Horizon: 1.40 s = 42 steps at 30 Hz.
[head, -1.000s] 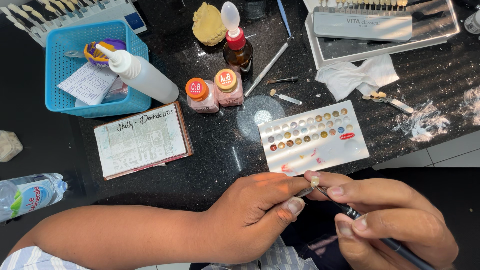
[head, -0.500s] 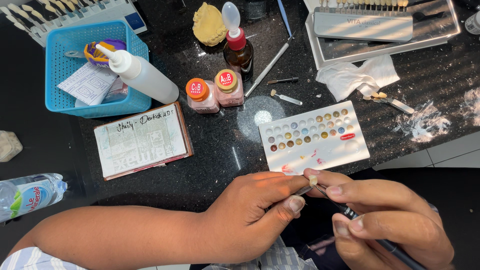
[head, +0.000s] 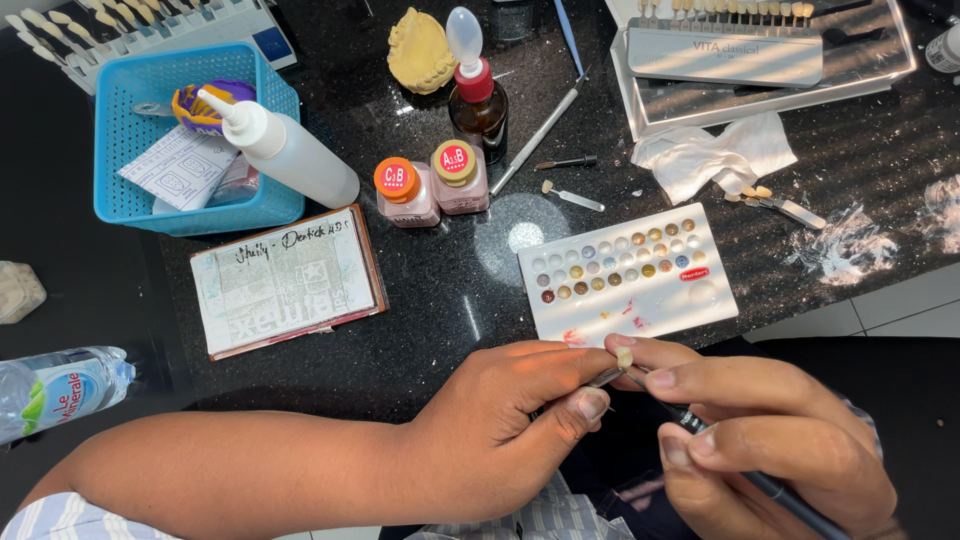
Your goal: The person holds a small tooth-shaped object with tweezers and applies color from a palette using a fine brush. They repeatedly dip the brush into the palette and carefully paint the object's surface, occasionally rotating it to access different sides.
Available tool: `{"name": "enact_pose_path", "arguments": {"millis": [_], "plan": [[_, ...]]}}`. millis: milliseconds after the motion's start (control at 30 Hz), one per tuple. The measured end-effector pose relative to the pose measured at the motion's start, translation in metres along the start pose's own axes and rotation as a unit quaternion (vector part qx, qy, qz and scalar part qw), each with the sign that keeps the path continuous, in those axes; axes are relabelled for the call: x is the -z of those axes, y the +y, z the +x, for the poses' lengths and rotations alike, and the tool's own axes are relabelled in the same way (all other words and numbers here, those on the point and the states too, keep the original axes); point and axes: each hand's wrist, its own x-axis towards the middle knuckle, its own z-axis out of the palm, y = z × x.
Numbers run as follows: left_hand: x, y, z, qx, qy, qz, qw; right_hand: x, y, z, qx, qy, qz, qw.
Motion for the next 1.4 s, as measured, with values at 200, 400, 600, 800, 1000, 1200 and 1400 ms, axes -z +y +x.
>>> {"name": "enact_pose_path", "arguments": {"millis": [200,400,600,800,1000,1200,1400], "plan": [[0.002,0.000,-0.001,-0.029,-0.011,-0.003,1.000,0.000,0.004,0.001,0.012,0.023,0.023,0.999],[0.000,0.001,0.001,-0.002,-0.010,-0.002,1.000,0.003,0.010,-0.006,0.019,0.017,0.003,1.000],[0.002,0.001,-0.002,0.045,-0.071,-0.046,0.995,0.003,0.021,-0.009,0.024,0.072,0.119,0.990],[0.000,-0.002,-0.004,0.074,-0.110,-0.242,0.961,0.007,0.016,-0.012,0.020,0.061,0.020,0.998],[-0.003,-0.007,-0.006,0.058,-0.113,-0.306,0.944,0.001,0.011,-0.011,0.024,0.068,-0.011,0.997],[-0.004,-0.008,-0.005,0.061,-0.105,-0.275,0.954,0.005,0.012,-0.008,0.011,0.055,-0.062,0.996],[-0.001,-0.006,-0.002,0.072,-0.104,-0.241,0.962,0.005,0.013,-0.009,0.024,0.042,-0.039,0.998]]}}
